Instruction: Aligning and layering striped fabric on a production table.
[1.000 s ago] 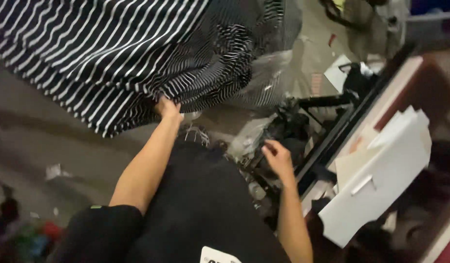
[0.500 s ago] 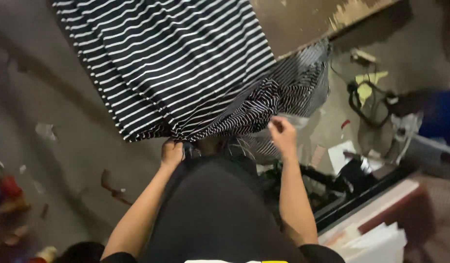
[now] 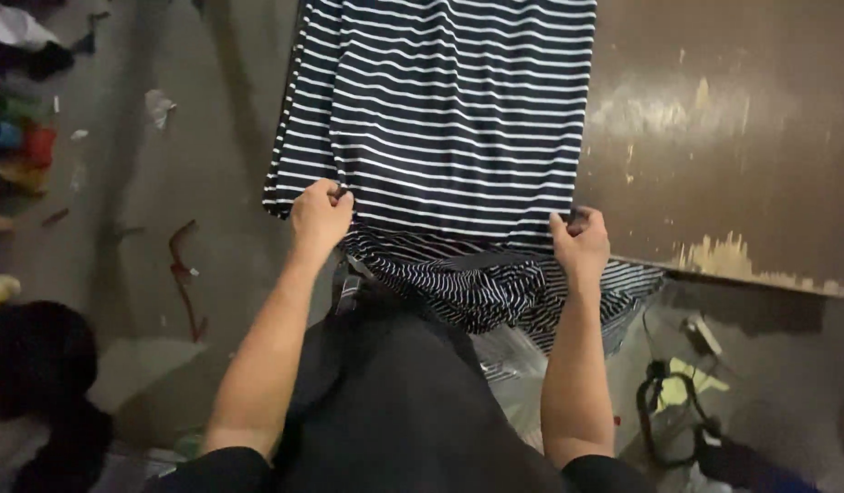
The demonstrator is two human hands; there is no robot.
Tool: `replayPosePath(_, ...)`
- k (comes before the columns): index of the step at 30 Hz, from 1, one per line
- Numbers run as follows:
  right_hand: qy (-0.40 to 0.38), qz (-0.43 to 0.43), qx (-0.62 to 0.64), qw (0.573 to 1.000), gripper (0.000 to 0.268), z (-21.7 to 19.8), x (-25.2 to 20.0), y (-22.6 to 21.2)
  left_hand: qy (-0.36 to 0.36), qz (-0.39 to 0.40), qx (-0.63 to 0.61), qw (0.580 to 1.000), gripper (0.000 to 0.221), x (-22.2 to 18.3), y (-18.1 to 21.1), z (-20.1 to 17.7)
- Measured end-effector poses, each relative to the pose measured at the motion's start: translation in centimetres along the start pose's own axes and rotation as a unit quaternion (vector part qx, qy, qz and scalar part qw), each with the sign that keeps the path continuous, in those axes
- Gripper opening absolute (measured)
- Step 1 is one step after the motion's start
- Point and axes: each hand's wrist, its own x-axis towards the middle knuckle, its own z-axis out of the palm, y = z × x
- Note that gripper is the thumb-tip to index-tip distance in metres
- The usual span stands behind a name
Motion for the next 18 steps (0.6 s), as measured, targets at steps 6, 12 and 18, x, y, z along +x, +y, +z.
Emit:
replayPosePath(6, -0.09, 0.088, -0.016, 0.992, 0.039, 1.3, 1.6, 4.3, -0.042, 0.029, -0.25, 0.967, 0.016, 1.0, -5.0, -1.0)
replayPosePath(12, -0.119, 0.105, 0.225, 0.961, 0.035, 1.4, 1.5, 5.1, 0.023, 0.111, -0.389, 0.914, 0.009, 2.1, -5.7, -1.4)
replayPosePath(18, -0.1, 0.113, 0.1, 0.984, 0.057, 0.6, 0.9, 0.0, -0.081, -0.099, -0.257, 0.958, 0.032, 3.4, -5.5, -2.4)
